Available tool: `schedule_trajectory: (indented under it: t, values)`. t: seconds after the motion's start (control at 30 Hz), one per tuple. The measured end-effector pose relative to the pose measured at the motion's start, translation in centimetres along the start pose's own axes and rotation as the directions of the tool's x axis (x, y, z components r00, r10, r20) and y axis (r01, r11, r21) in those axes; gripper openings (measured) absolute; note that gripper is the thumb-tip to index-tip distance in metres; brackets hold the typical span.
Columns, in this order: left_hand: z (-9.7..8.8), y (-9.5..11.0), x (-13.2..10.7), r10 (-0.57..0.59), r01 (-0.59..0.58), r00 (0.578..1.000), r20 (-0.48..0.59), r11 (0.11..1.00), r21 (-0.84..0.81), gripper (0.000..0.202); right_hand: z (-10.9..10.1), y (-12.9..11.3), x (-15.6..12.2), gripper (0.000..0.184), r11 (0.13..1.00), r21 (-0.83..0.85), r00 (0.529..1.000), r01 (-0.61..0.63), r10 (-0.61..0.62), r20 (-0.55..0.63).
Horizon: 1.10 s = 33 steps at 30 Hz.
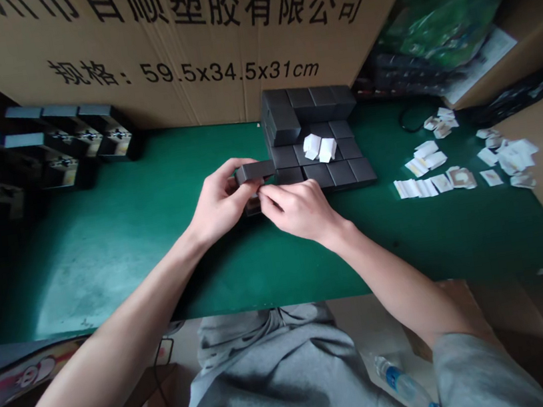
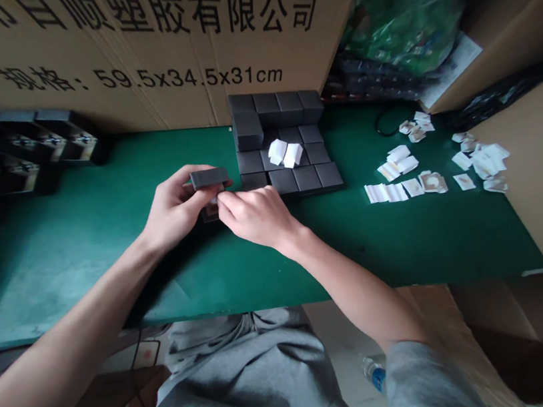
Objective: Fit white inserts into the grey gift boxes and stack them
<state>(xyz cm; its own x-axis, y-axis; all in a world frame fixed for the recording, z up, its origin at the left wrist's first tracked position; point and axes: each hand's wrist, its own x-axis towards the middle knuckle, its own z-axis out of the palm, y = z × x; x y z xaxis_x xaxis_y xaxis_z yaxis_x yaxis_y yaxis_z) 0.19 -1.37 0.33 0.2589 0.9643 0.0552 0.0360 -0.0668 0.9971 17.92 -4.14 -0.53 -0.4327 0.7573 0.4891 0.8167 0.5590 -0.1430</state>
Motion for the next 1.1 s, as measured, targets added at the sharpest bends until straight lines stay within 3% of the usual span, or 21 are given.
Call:
schedule_trajectory:
  t: [0.3, 0.47, 0.73, 1.1]
  values:
    - [-0.2, 0.0, 0.2, -0.046, 0.042, 0.998, -0.034, 0.994, -0.103, 0.03, -0.1, 0.1, -0.3, 0.042, 0.995, 0.01, 0.993, 0.097, -0.096, -0.07]
    - [-0.1, 0.0, 0.2, -0.07, 0.066, 0.997, -0.031, 0.989, -0.131, 0.028, 0.2, 0.7, -0.6, 0.053, 0.989, 0.02, 0.989, 0.147, -0.147, 0.001]
    - [-0.2, -0.2, 0.1, -0.048, 0.047, 0.999, -0.008, 0.991, -0.129, 0.029, 0.5, 0.9, -0.7, 0.027, 0.978, 0.04, 0.979, 0.203, -0.202, -0.032]
    - [-0.1, 0.2, -0.2, -0.078, 0.079, 0.997, 0.016, 0.988, -0.13, 0.032, 0.4, 0.4, -0.8, 0.025, 0.968, 0.166, 0.981, 0.187, -0.173, -0.093]
